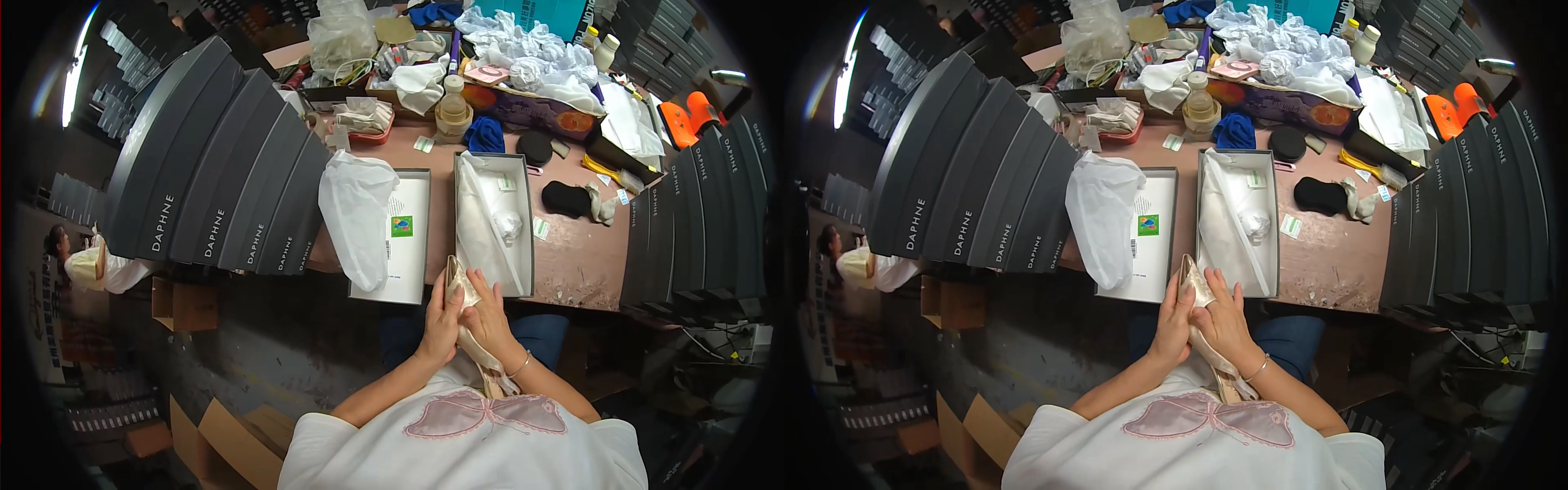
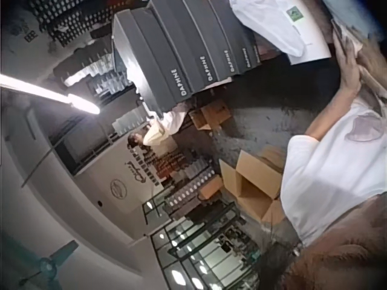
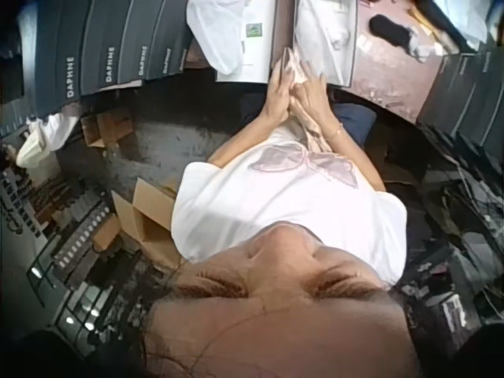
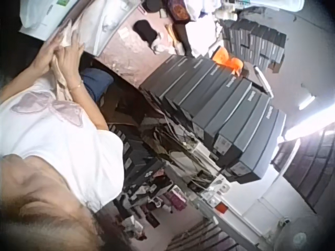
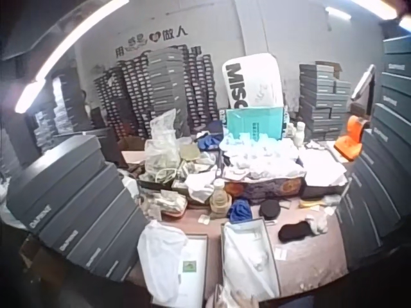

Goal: Checking the quality of gold high-heeled shoes, wiping them with a cloth, and packaging them into boxes with tissue paper and labels.

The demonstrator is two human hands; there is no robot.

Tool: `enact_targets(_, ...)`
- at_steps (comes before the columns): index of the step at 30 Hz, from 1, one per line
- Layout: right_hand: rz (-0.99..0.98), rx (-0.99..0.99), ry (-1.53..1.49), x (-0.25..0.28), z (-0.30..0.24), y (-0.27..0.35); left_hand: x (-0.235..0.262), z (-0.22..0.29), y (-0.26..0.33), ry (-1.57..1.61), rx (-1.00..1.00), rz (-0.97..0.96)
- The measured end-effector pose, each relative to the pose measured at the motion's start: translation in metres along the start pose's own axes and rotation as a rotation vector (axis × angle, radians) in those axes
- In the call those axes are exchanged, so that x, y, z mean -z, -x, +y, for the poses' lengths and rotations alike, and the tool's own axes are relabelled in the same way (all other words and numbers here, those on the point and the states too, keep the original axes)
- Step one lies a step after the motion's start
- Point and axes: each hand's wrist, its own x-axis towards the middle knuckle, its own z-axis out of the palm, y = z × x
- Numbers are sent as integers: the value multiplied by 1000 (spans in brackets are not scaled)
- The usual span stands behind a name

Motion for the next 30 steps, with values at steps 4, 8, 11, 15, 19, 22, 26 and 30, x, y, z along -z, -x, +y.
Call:
enact_targets(4,-88,71,-190,29,-10,14,13,5,-7,53,-12,-7)
enact_targets(8,255,25,-110,94,6,-47,25,17,-40,246,27,-84)
enact_targets(11,295,292,944,103,60,-103,22,24,-33,344,269,-189)
enact_targets(15,5,225,1047,82,104,-133,17,10,8,302,357,-248)
enact_targets(19,278,-67,351,126,15,-111,26,18,11,274,361,-105)
enact_targets(22,-89,-11,-370,115,-27,-57,32,10,-2,415,360,-65)
enact_targets(26,-62,84,113,69,-34,-29,15,10,5,151,231,-121)
enact_targets(30,127,182,155,44,-31,-40,14,7,10,124,254,-28)
